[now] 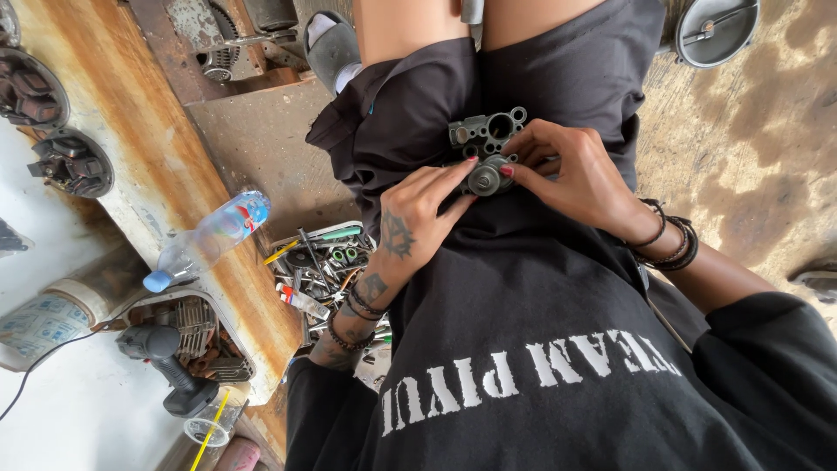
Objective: Disassembling and inspecting a motorcycle carburetor and its internal components
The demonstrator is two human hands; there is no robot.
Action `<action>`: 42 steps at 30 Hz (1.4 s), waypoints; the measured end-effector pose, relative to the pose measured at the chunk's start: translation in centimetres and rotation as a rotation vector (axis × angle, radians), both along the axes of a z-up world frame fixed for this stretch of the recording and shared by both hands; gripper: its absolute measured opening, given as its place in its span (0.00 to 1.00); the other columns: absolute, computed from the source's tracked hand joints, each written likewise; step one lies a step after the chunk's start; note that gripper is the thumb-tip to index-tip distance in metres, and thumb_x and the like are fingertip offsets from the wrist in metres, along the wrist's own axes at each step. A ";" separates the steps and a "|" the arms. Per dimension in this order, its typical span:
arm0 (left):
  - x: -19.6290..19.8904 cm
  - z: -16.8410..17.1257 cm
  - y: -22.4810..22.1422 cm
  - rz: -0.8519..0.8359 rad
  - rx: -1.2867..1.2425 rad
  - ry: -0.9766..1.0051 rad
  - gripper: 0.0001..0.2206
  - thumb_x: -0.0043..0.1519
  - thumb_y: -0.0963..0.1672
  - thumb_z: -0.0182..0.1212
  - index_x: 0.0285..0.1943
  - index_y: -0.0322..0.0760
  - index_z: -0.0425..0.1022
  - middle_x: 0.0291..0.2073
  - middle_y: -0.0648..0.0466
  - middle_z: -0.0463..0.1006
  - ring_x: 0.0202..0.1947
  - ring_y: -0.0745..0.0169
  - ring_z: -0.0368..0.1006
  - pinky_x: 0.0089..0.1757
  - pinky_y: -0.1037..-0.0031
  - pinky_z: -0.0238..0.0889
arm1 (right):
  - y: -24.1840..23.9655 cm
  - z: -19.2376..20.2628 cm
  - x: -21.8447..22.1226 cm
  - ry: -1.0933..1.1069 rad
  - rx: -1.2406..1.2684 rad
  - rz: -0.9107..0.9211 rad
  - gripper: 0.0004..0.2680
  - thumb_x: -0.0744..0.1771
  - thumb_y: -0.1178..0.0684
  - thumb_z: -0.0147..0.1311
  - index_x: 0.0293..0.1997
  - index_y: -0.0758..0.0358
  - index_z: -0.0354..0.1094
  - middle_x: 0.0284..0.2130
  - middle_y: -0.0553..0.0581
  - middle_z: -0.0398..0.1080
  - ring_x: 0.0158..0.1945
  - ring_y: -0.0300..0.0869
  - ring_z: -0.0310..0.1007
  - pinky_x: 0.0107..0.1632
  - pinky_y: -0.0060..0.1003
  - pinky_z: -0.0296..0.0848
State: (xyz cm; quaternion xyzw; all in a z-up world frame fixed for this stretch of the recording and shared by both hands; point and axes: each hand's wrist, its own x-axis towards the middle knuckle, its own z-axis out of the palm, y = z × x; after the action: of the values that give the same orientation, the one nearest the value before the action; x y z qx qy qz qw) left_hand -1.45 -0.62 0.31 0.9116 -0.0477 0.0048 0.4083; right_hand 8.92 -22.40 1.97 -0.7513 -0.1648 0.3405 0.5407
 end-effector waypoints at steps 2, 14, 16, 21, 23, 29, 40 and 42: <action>0.1 0.1 -0.1 -0.009 -0.004 -0.020 0.22 0.57 0.39 0.74 0.61 0.40 0.78 0.46 0.53 0.84 0.49 0.58 0.81 0.45 0.71 0.78 | 0.0 0.4 0.0 -0.007 0.011 0.014 0.11 0.66 0.61 0.63 0.51 0.77 0.69 0.35 0.67 0.73 0.37 0.50 0.79 0.40 0.45 0.81; 0.2 -0.4 0.0 0.010 -0.107 -0.059 0.19 0.57 0.39 0.73 0.58 0.42 0.80 0.45 0.55 0.84 0.46 0.57 0.81 0.44 0.70 0.77 | -1.0 -0.4 0.0 -0.410 0.024 0.164 0.17 0.62 0.62 0.69 0.54 0.72 0.71 0.39 0.63 0.67 0.39 0.50 0.77 0.42 0.43 0.82; 0.4 0.0 0.1 0.000 -0.100 -0.048 0.19 0.58 0.39 0.72 0.58 0.42 0.79 0.45 0.55 0.84 0.47 0.56 0.81 0.44 0.70 0.77 | -1.0 -0.5 0.0 -0.484 -0.005 0.179 0.17 0.62 0.60 0.69 0.54 0.70 0.72 0.38 0.62 0.68 0.38 0.49 0.77 0.41 0.44 0.81; 0.6 0.5 0.0 -0.016 -0.087 -0.034 0.18 0.58 0.39 0.71 0.58 0.40 0.79 0.44 0.54 0.84 0.46 0.55 0.81 0.43 0.69 0.77 | -1.4 -1.0 -0.1 -0.604 -0.069 0.201 0.16 0.63 0.56 0.69 0.54 0.67 0.71 0.38 0.59 0.68 0.38 0.50 0.76 0.39 0.46 0.78; 0.7 0.7 0.1 -0.042 -0.062 -0.029 0.18 0.58 0.39 0.71 0.58 0.40 0.79 0.43 0.54 0.83 0.46 0.55 0.81 0.43 0.69 0.77 | -1.4 -1.0 -0.1 -0.685 -0.090 0.232 0.14 0.64 0.55 0.67 0.54 0.66 0.72 0.39 0.60 0.69 0.40 0.52 0.76 0.39 0.46 0.77; 1.1 1.0 0.3 -0.054 0.012 -0.011 0.17 0.59 0.41 0.71 0.57 0.42 0.78 0.41 0.58 0.80 0.43 0.60 0.78 0.40 0.72 0.76 | -1.4 -1.6 0.3 -0.674 -0.027 0.238 0.15 0.65 0.54 0.67 0.53 0.69 0.71 0.40 0.63 0.69 0.44 0.57 0.75 0.41 0.48 0.76; 1.6 1.2 -0.7 -0.066 0.056 -0.016 0.22 0.59 0.43 0.72 0.63 0.46 0.74 0.47 0.60 0.77 0.47 0.59 0.77 0.42 0.71 0.77 | -1.7 -2.9 0.8 -0.530 0.092 0.183 0.15 0.63 0.53 0.69 0.51 0.69 0.72 0.41 0.64 0.71 0.43 0.58 0.75 0.41 0.50 0.74; 1.6 1.0 -0.7 -0.068 0.038 -0.030 0.20 0.60 0.43 0.71 0.61 0.44 0.75 0.45 0.59 0.78 0.45 0.60 0.77 0.41 0.73 0.76 | -1.7 -3.1 0.7 -0.495 0.108 0.168 0.16 0.63 0.53 0.70 0.51 0.69 0.73 0.41 0.63 0.71 0.42 0.58 0.75 0.41 0.50 0.74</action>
State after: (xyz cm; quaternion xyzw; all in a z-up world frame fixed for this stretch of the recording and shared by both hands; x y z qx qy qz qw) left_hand 0.12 -1.32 1.29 0.9169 -0.0849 0.0039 0.3900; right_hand 9.61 -24.11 -1.09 -0.7656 -0.3718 0.1808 0.4929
